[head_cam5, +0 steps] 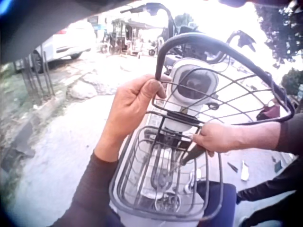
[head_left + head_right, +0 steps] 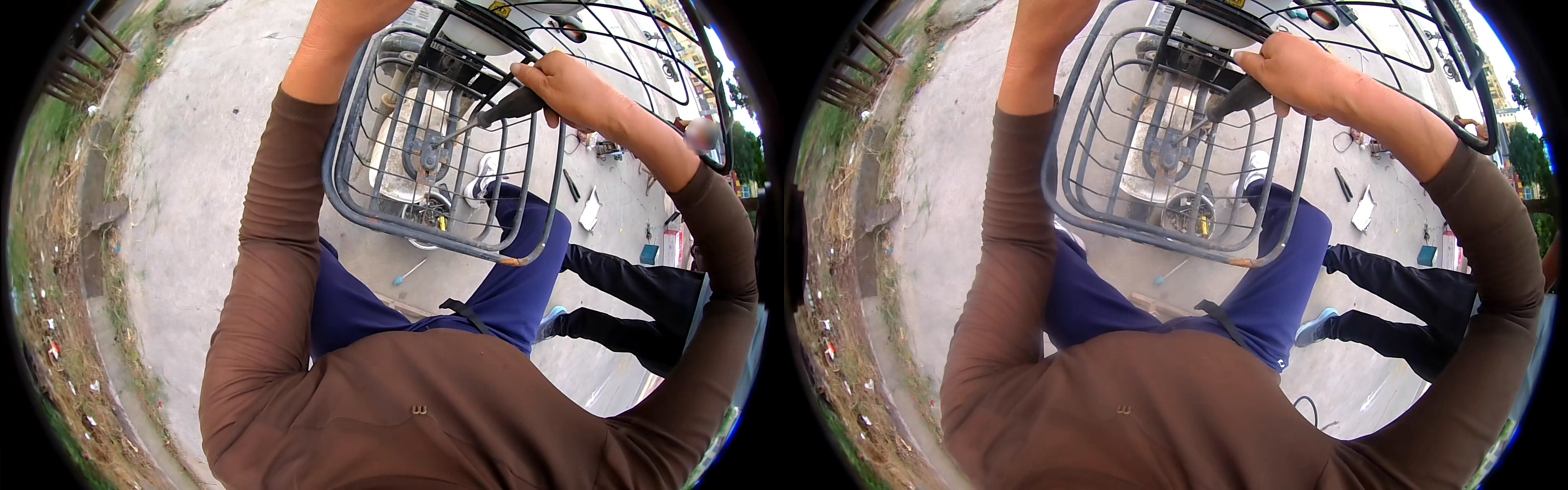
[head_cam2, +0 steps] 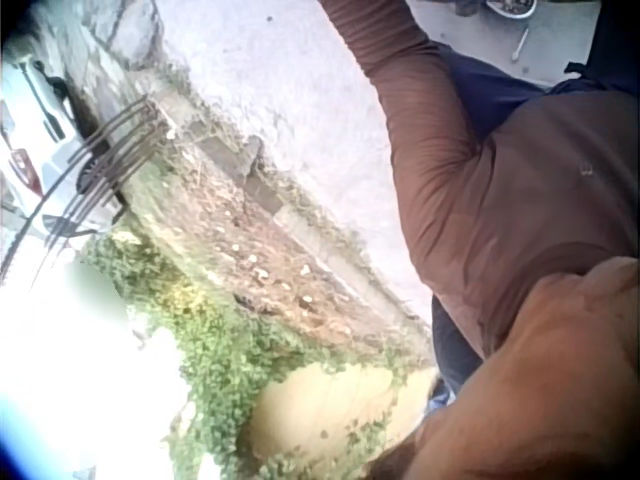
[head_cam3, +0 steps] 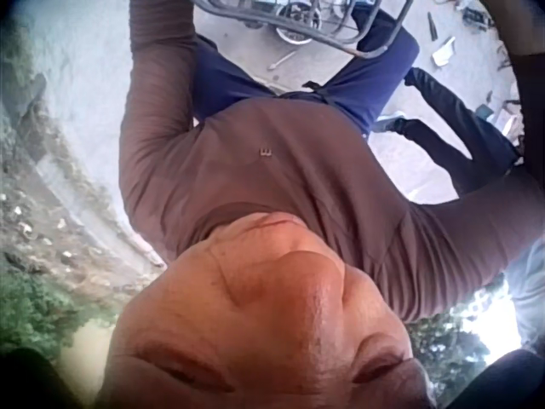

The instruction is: The person attaches a metal basket to the front of a scooter using a screwdriver. They repeatedly tighten screws at multiple points on the basket frame, repositioning hands and tools as needed. The basket is secured to the scooter's front handlebar area.

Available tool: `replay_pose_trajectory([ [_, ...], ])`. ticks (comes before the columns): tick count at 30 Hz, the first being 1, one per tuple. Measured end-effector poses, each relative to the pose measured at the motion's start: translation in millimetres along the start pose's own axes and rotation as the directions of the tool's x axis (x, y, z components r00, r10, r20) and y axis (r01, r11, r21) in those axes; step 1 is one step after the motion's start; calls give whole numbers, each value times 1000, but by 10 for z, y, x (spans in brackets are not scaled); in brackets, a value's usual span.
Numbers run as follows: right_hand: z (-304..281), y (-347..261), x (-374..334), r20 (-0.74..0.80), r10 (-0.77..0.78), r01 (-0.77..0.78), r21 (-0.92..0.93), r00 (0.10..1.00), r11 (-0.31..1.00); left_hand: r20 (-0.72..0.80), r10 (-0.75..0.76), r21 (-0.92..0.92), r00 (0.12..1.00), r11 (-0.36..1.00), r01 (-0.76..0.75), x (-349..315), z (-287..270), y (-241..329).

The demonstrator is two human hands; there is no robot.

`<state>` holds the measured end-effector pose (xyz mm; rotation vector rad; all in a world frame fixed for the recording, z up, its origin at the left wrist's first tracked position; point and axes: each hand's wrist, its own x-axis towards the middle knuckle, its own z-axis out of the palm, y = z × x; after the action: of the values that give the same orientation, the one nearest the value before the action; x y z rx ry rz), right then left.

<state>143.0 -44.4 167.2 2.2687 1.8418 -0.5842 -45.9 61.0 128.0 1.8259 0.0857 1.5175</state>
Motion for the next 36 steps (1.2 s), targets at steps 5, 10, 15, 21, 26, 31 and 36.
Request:
replay_pose_trajectory([
  [5, 16, 11, -132, -60, -397, 386, -145, 916, 911, -12, 48, 7, 999, 999, -48, -16, -29, -90],
  [10, 9, 60, -356, 186, -804, 737, -552, 565, 390, -13, 53, 16, 999, 999, -52, -1, 7, -24],
  [15, 40, -71, -258, 10, -408, 399, -237, 913, 886, -7, 70, 24, 998, 997, -69, 9, -5, -52],
  [21, -100, -281, -322, 115, -78, 85, -63, 990, 994, -14, 2, -21, 1000, 1000, -2, -48, -11, 69],
  [26, 102, -9, -447, 75, -765, 708, -447, 639, 547, 42, 31, 122, 999, 992, -36, -72, -70, 48],
  [31, 123, 96, -130, -237, -379, 352, -150, 895, 924, 138, -19, 92, 990, 996, 7, -93, -130, 18],
  [36, 178, 165, -171, -234, -590, 565, -171, 773, 808, 141, -51, 71, 989, 997, 41, -133, -157, 74],
])
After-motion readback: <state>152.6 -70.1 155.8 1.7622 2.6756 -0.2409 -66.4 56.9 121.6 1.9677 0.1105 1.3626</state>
